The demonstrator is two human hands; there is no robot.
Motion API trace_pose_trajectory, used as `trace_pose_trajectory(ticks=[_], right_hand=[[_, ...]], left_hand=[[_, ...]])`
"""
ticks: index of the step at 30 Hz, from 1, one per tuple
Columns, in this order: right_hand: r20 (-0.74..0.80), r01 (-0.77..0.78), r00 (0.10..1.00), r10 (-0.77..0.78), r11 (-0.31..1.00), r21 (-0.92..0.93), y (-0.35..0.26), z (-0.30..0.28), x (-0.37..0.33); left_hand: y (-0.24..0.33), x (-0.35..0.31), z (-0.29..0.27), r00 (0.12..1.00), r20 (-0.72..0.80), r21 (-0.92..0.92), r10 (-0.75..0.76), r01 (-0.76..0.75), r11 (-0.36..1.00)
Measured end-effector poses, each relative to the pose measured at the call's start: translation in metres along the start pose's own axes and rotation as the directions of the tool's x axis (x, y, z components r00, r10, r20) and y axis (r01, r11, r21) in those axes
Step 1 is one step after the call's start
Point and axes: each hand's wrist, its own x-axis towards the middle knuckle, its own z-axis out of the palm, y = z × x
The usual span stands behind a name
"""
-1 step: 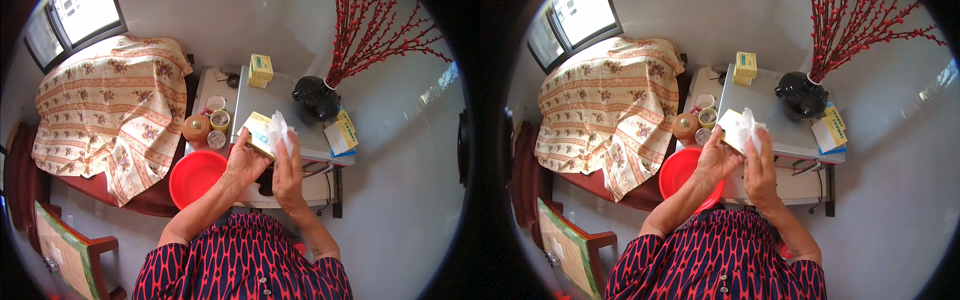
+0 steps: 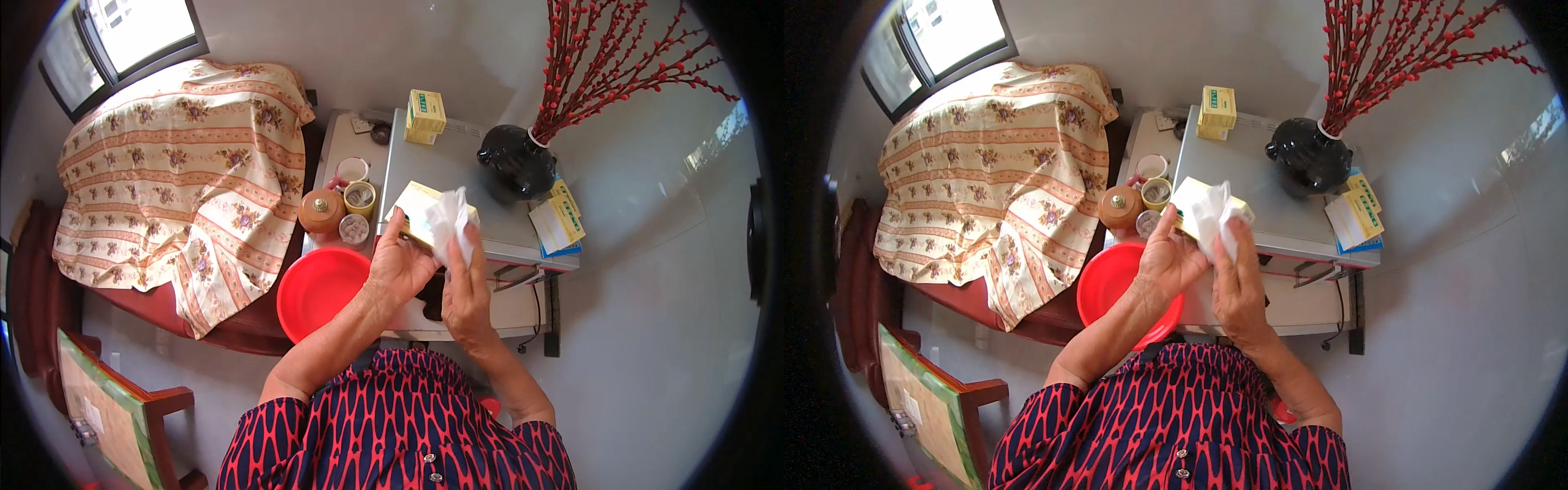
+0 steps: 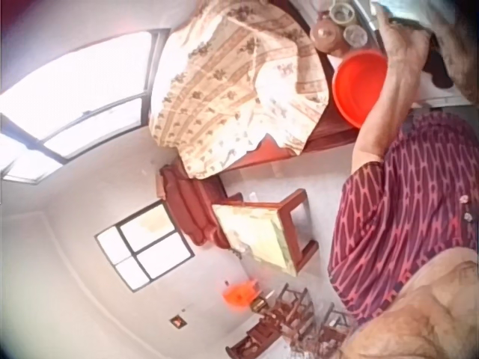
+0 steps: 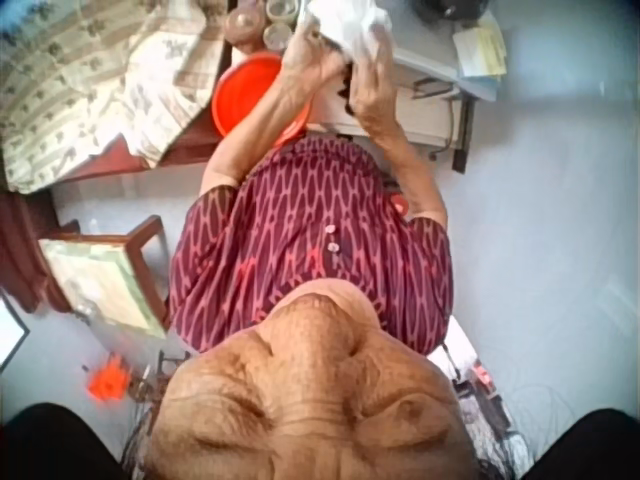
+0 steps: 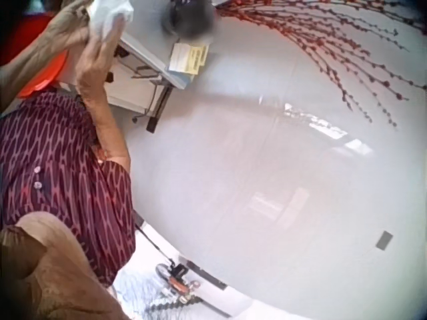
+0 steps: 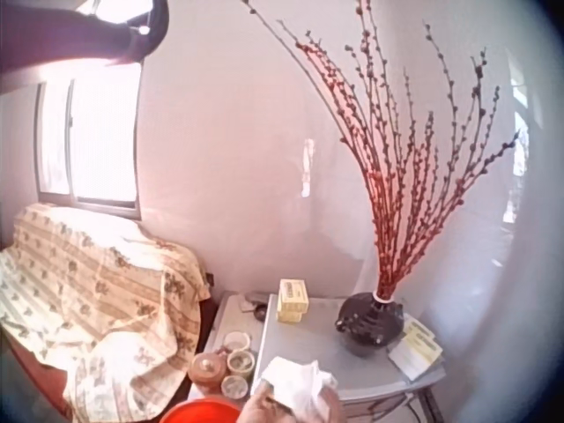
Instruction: The person wipes several small yellow and green boxes with a white cloth, handling them one at a time. They pick up each box from a stack on a metal cabinet, wipe its surfaces, and place it back on the cabinet. The person also briefly wipes the cabinet surface with a dark cloth.
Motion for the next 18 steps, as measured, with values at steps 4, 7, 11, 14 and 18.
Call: trace_pose_trajectory(ticks=[4,7,11,14,18], right_hand=[[0.117,-0.010,0.993,-0.004,0.993,0.117,-0.004,-0.002,-0.029],[0.427,-0.576,0.791,0.438,0.767,0.282,-0.001,-0.017,-0.037],[0.439,-0.533,0.660,0.610,-0.032,0.846,0.009,-0.015,-0.002],[0.432,-0.428,0.693,0.577,-0.154,0.891,-0.003,-0.016,0.017],[0.484,-0.484,0.663,0.570,-0.167,0.859,0.002,-0.015,0.007]], left_hand=[[0.013,-0.001,0.003,0.996,0.044,-0.029,0.075,-0.074,0.997],[0.015,-0.002,0.008,0.981,0.125,-0.078,0.148,-0.139,0.987],[0.007,-0.006,0.006,0.972,0.226,-0.020,0.064,-0.061,0.998],[-0.001,-0.005,0.000,0.982,0.164,0.052,0.094,-0.104,0.993],[0.001,-0.004,-0.010,0.980,0.149,0.203,0.130,-0.159,0.966]])
